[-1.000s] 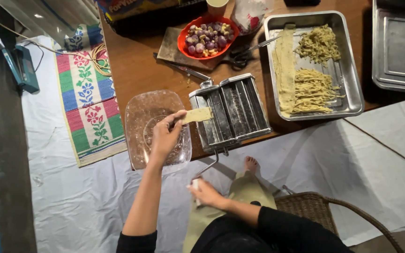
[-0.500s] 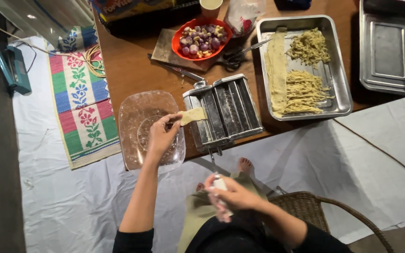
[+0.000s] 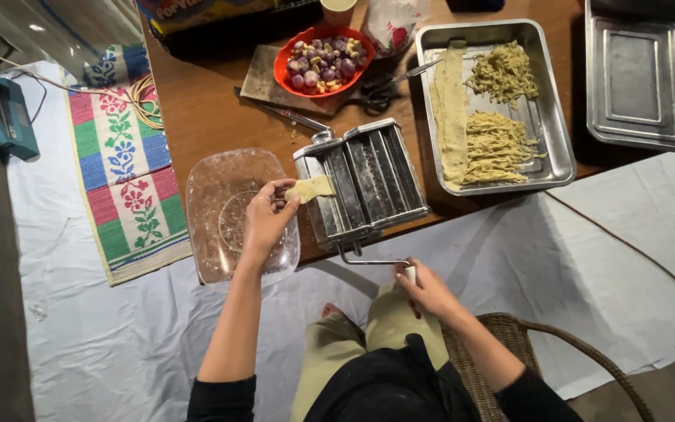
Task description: The person feeds sheets of dough through a manual pasta machine to cut them into noodles. They repeatedly crank the handle, guide the dough, and place the resulting pasta strands onto a metal tray.
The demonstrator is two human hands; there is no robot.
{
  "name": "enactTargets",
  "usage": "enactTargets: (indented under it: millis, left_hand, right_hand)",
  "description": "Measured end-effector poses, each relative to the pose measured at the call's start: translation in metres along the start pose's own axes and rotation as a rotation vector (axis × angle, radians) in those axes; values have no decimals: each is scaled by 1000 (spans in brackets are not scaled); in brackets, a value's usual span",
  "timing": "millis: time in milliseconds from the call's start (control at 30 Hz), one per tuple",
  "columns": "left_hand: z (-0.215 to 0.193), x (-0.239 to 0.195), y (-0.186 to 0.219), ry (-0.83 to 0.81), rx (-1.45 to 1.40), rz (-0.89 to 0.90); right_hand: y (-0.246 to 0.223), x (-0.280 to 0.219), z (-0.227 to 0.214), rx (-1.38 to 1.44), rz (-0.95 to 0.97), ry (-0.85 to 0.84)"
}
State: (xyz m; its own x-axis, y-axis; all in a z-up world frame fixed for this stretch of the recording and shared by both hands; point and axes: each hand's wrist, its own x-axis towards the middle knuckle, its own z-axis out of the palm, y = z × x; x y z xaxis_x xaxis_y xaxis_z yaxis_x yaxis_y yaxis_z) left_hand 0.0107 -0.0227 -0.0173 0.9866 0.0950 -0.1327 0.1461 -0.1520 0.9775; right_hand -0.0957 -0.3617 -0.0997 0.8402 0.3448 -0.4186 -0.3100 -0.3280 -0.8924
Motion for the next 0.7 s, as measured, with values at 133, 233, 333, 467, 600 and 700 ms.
enactTargets:
  millis: [133,233,333,467,600,700]
  left_hand:
    - [1,1,0,-3,15,-12]
    - [2,3,-3,5,37,-8]
    - [4,8,-11,20,63,-4]
    - [10,1,-15,44,94,-21]
    - [12,0,-30,10,15,4]
    - [14,-3,-18,-9,-29,-3]
  right_hand:
    - [15,12,44,-274,137,176]
    - [7,25,85,-368,168,137]
    - [41,54,116,-379,163,-95]
    - [54,65,151,-218,58,-291]
    - [52,69,172,-295,-34,-362]
    - [-11,41,174,-78,2,-413]
